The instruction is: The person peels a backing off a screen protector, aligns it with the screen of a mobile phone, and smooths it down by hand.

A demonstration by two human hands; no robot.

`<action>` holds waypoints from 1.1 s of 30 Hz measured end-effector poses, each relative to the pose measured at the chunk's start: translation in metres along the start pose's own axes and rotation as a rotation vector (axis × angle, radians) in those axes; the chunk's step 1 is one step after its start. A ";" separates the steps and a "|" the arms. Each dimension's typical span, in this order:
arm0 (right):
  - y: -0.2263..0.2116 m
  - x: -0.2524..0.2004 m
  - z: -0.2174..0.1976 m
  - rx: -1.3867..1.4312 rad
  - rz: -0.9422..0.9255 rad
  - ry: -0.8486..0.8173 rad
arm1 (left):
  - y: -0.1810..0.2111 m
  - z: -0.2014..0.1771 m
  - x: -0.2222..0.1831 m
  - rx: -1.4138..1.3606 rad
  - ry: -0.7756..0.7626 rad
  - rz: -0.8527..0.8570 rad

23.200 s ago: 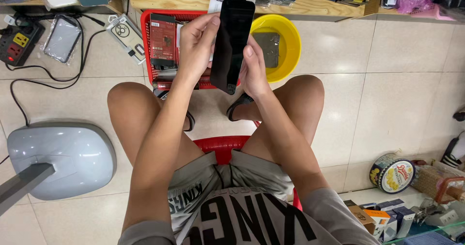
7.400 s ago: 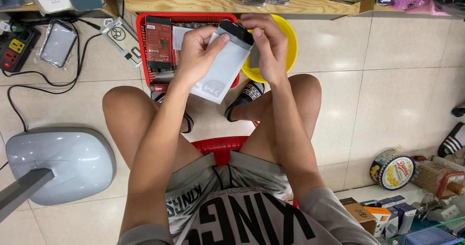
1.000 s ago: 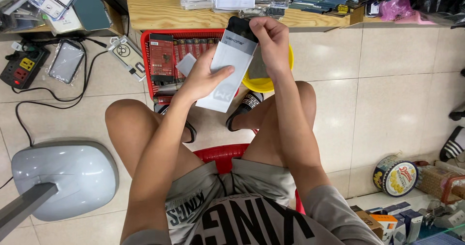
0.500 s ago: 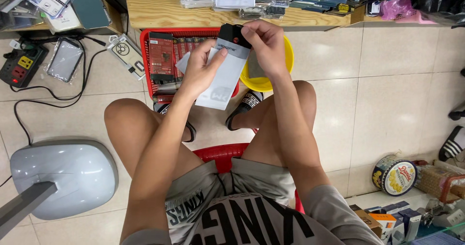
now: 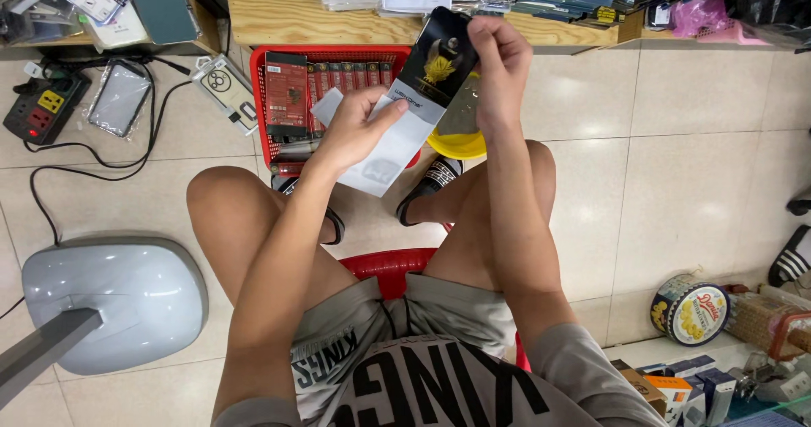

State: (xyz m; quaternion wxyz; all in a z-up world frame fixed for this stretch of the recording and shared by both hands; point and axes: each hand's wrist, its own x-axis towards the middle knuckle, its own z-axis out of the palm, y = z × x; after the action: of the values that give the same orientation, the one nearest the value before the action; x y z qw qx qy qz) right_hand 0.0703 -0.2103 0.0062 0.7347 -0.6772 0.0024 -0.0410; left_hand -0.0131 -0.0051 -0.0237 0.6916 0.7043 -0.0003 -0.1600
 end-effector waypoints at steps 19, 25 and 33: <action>-0.004 -0.019 0.009 0.038 0.278 -0.101 | -0.015 -0.001 0.023 -0.109 0.424 0.065; 0.002 -0.021 0.025 -0.225 0.104 -0.258 | 0.011 -0.004 0.016 -0.410 0.332 -0.183; 0.004 -0.019 0.024 -0.249 0.145 -0.185 | 0.012 -0.013 0.006 -0.580 0.002 -0.224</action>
State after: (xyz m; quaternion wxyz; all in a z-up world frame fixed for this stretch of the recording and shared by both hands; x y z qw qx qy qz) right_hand 0.0533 -0.1846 0.0029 0.6432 -0.7619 -0.0111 0.0752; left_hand -0.0018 0.0060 -0.0134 0.8418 0.4734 0.1237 -0.2280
